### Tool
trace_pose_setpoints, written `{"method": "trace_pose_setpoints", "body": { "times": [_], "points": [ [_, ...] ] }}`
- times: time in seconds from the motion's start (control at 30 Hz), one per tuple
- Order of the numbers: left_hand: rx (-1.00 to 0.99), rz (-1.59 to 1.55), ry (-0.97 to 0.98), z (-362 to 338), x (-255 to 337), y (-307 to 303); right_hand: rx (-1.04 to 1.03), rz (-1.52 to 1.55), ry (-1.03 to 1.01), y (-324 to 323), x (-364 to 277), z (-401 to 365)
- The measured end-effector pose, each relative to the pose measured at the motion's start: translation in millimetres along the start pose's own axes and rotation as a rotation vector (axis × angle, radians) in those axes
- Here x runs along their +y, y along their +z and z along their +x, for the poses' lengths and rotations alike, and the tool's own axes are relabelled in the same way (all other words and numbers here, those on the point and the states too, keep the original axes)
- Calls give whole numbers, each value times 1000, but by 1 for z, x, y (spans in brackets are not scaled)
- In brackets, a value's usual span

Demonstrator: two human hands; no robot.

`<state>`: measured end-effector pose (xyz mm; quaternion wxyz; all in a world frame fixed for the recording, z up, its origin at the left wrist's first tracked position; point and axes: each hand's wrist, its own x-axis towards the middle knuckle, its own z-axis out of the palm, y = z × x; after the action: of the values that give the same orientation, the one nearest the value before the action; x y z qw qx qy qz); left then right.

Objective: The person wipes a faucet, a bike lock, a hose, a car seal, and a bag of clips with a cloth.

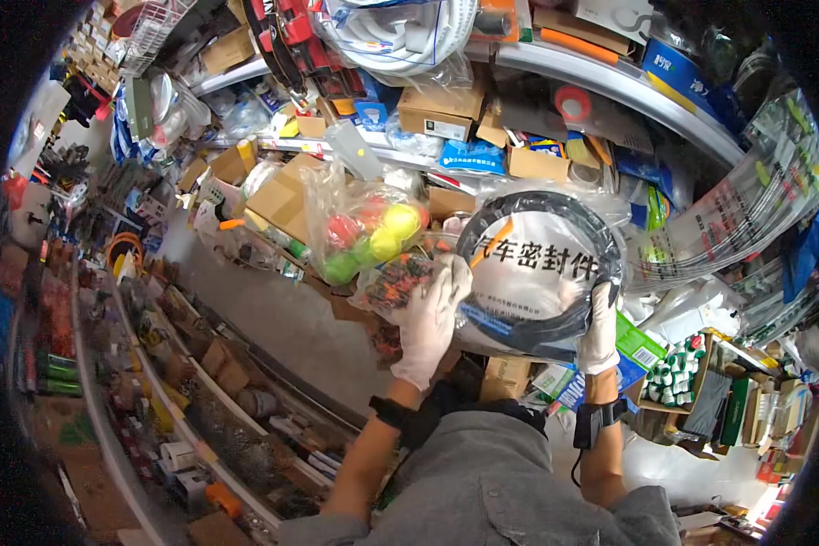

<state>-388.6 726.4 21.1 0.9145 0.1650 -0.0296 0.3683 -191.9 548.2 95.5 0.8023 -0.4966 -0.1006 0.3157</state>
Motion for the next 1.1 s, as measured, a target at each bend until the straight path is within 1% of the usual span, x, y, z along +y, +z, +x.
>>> {"method": "trace_pose_setpoints", "body": {
  "times": [0.07, 0.13, 0.17, 0.23, 0.27, 0.3, 0.33, 0.37, 0.4, 0.47, 0.5, 0.57, 0.6, 0.63, 0.67, 0.7, 0.77, 0.8, 0.83, 0.87, 0.93, 0.97, 1.0, 1.07, 1.1],
  "points": [
    [122, 1983, 130, -26, -5, 18, -24, 57, 12, -4, 5, 6],
    [130, 1676, 157, -29, -18, 24, 12, 114, 20, -1, 14, 11],
    [76, 1672, 150, -33, -21, 27, -24, 108, 50, -8, 22, 16],
    [80, 1997, -30, -36, -22, 80, -18, 201, 35, 2, 33, 21],
    [10, 1899, 89, -39, -36, 66, -85, 243, 61, -6, 46, 31],
    [76, 1372, 45, -42, -60, 44, -74, 291, 38, 2, 49, 32],
    [-121, 1901, 105, -39, -47, 87, -138, 382, 72, 8, 51, 33],
    [-209, 1900, 184, -37, -48, 95, -111, 344, 116, 12, 50, 34],
    [-297, 1894, 262, -36, -51, 100, -116, 368, 160, 15, 49, 37],
    [-371, 1988, 309, -31, -44, 110, -143, 428, 186, 16, 48, 40],
    [-393, 2023, 350, -31, -40, 111, -138, 500, 275, 18, 47, 39],
    [-342, 2059, 260, -36, -31, 89, -15, 378, 76, 22, 44, 41],
    [-308, 2046, 207, -38, -26, 85, 32, 349, 40, 21, 43, 43],
    [-366, 2132, 316, -38, -18, 84, 35, 348, 23, 25, 37, 41],
    [-380, 2233, 235, -47, -14, 63, 38, 348, 7, 29, 32, 40],
    [-394, 2333, 152, -55, -8, 42, 24, 379, -13, 17, 40, 48],
    [-401, 2350, 167, -57, 7, 35, 2, 369, -44, 12, 38, 51],
    [-277, 2359, 87, -60, 10, 25, 12, 462, 10, 4, 41, 57],
    [-152, 2363, 7, -62, 14, 22, -7, 524, 14, -3, 46, 62],
    [-151, 2363, 5, -66, 18, 22, -28, 586, 17, -11, 50, 66],
    [290, 1753, -154, -71, 26, 31, 3, 565, 32, -16, 51, 68],
    [319, 1580, -99, -75, 24, 9, 3, 565, 45, -18, 52, 69],
    [323, 1579, -101, -73, 25, 17, 4, 565, 59, -18, 52, 68],
    [502, 1534, -226, -67, 26, 40, 30, 532, 73, -12, 48, 60],
    [507, 1533, -226, -69, 26, 33, 53, 501, 84, -7, 44, 53]
  ]
}}
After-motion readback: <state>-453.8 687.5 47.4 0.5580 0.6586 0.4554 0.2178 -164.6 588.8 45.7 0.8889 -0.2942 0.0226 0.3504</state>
